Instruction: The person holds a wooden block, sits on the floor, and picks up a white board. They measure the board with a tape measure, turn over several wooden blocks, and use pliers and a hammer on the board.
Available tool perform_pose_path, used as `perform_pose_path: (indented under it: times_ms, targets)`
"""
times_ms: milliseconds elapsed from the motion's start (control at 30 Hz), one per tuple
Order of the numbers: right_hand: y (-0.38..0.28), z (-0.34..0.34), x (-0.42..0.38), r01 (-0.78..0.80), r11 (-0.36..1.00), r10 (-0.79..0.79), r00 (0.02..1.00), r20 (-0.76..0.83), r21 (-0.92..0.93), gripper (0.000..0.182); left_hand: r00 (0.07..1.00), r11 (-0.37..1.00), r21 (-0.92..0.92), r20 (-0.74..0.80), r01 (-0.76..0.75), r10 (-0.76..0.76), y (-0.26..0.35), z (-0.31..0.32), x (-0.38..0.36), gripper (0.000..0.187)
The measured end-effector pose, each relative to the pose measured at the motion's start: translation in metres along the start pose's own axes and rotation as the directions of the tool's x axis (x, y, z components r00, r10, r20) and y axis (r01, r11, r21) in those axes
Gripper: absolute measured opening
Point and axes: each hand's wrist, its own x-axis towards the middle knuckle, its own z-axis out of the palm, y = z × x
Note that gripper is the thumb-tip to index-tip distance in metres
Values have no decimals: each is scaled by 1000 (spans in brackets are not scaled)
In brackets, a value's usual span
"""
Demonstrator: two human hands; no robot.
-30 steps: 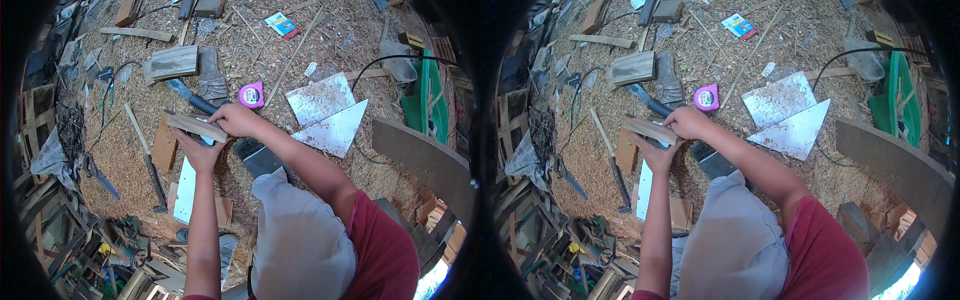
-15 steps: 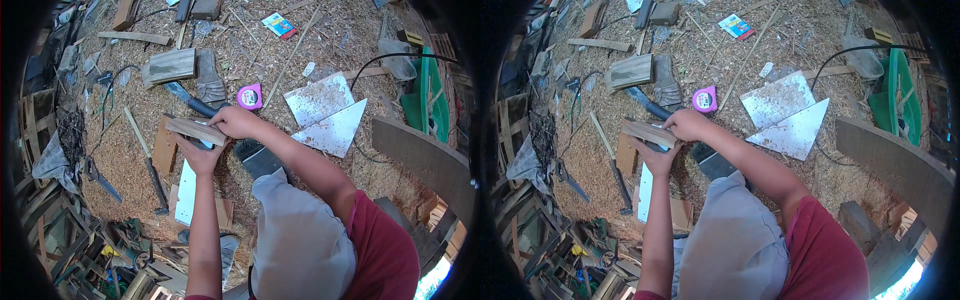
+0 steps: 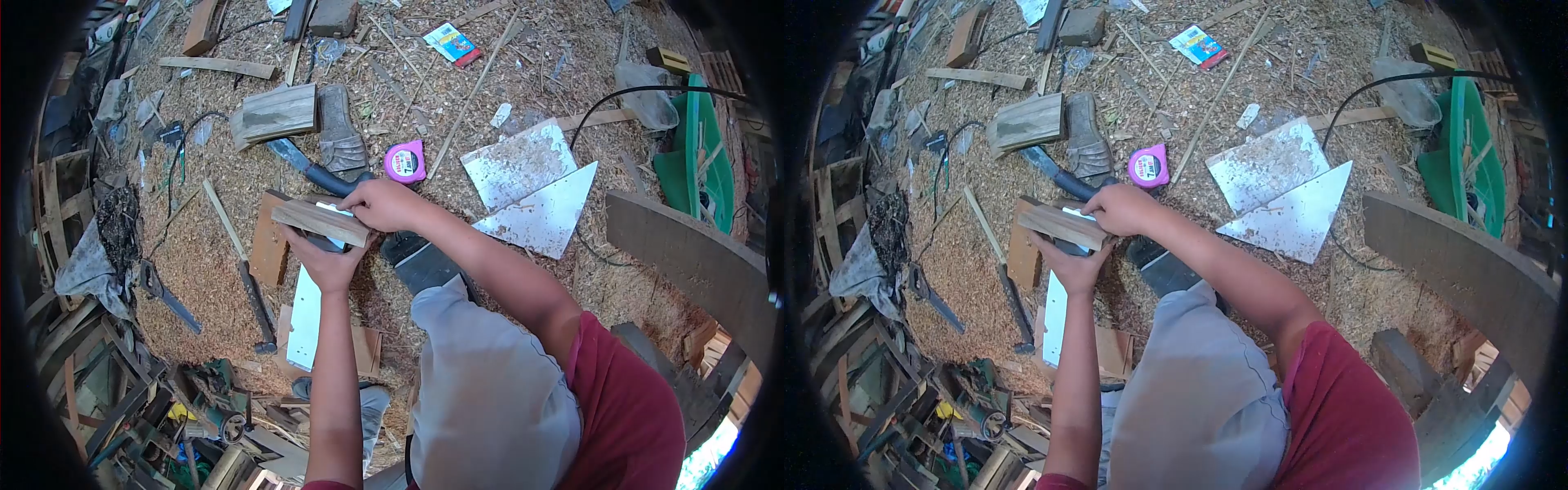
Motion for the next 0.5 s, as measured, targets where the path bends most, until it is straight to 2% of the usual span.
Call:
perform_pose_path:
  times_ms: [233, 500]
  targets:
    - [-6, -1, 0, -34, 999, 35, 999, 33, -28, 37, 1000, 999, -35, 5, 16, -16, 3, -2, 1, 159]
    - [-17, -1, 0, 24, 1000, -25, 999, -35, -17, 33, 999, 999, -7, -9, 32, -32, 1, 0, -1, 158]
